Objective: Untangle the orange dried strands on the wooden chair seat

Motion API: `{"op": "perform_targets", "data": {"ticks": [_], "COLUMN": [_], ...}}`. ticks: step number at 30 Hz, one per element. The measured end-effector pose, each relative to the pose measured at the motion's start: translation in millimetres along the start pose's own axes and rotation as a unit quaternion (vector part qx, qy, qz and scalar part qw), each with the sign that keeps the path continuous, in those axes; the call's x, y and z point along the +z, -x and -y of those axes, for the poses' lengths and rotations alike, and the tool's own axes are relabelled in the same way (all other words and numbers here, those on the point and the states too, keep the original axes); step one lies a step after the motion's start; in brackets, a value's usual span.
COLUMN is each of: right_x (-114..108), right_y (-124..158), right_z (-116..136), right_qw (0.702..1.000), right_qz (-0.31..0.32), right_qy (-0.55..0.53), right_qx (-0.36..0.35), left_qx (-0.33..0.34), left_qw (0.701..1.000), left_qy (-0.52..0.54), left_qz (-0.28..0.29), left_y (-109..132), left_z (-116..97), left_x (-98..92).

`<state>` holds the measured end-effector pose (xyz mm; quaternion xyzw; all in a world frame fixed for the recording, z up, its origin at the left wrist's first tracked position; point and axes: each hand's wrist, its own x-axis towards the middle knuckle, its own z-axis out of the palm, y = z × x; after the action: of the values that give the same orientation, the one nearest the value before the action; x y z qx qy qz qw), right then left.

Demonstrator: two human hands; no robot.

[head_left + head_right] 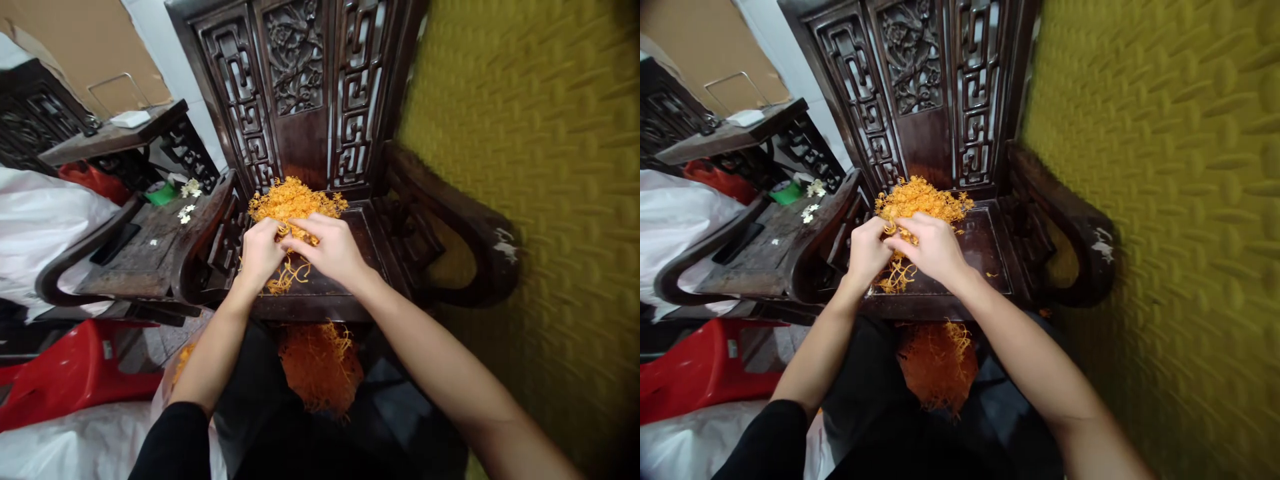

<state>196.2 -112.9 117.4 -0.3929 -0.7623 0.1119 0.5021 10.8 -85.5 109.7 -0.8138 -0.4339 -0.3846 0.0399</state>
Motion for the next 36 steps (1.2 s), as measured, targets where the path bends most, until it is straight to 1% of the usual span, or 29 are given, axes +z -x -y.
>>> {"op": "perform_targets", "data": {"ticks": [2, 4, 6, 8, 9, 11, 12, 13, 14, 15, 17, 18, 20, 23, 25, 27, 29, 31, 32, 36], "right_x": [6, 11, 11, 4, -1, -15, -21, -26, -28, -29, -26, -23, -19, -17, -18, -18, -16, -14, -13, -8], "right_y": [1, 3, 5, 5, 4, -1, -4, -8, -11, -13, -17, -18, -17, -16, -15, -15, -15, -16, -16, -15], "right_z": [-5, -6, -2, 6, 9, 12, 10, 6, 0, -8, -21, -27, -31, -28, -25, -25, -27, -30, -31, -35], "right_qw": [1.000, 0.999, 0.996, 0.990, 0.984, 0.964, 0.951, 0.938, 0.927, 0.917, 0.897, 0.886, 0.870, 0.859, 0.852, 0.849, 0.851, 0.853, 0.853, 0.853], "right_qz": [-0.006, -0.029, -0.066, -0.123, -0.161, -0.242, -0.272, -0.286, -0.283, -0.267, -0.219, -0.198, -0.173, -0.150, -0.139, -0.136, -0.139, -0.141, -0.142, -0.145], "right_qy": [-0.008, -0.012, -0.018, -0.035, -0.052, -0.106, -0.141, -0.180, -0.221, -0.261, -0.325, -0.348, -0.380, -0.410, -0.424, -0.427, -0.418, -0.409, -0.407, -0.398], "right_qx": [-0.018, -0.036, -0.055, -0.059, -0.048, 0.004, 0.038, 0.073, 0.108, 0.142, 0.207, 0.234, 0.263, 0.269, 0.273, 0.281, 0.287, 0.292, 0.294, 0.305], "left_qx": [0.014, 0.014, -0.005, -0.044, -0.067, -0.109, -0.123, -0.130, -0.132, -0.130, -0.123, -0.123, -0.132, -0.184, -0.237, -0.280, -0.302, -0.310, -0.311, -0.314], "left_qw": [1.000, 1.000, 1.000, 0.999, 0.997, 0.994, 0.992, 0.991, 0.989, 0.986, 0.979, 0.975, 0.964, 0.938, 0.915, 0.892, 0.869, 0.852, 0.849, 0.861], "left_qy": [-0.004, -0.004, -0.007, -0.026, -0.034, -0.021, 0.002, 0.035, 0.070, 0.105, 0.163, 0.187, 0.229, 0.293, 0.326, 0.353, 0.390, 0.421, 0.424, 0.398], "left_qz": [0.013, 0.017, 0.011, 0.009, 0.012, 0.010, 0.005, -0.003, -0.010, -0.015, -0.010, -0.006, 0.003, 0.018, 0.006, -0.019, -0.039, -0.044, -0.045, -0.050], "left_y": [1, -1, -4, -6, -6, -6, -5, -4, -3, -3, -3, -4, -5, -7, -8, -8, -8, -8, -8, -9], "left_z": [-13, -20, -18, -10, -4, 8, 13, 17, 20, 20, 18, 16, 11, 3, -2, -6, -10, -12, -12, -11], "left_x": [2.6, 4.3, 6.3, 8.1, 8.7, 8.4, 7.6, 6.6, 5.4, 4.3, 2.7, 2.2, 1.8, 2.6, 4.5, 7.0, 9.1, 9.9, 9.8, 8.2]}}
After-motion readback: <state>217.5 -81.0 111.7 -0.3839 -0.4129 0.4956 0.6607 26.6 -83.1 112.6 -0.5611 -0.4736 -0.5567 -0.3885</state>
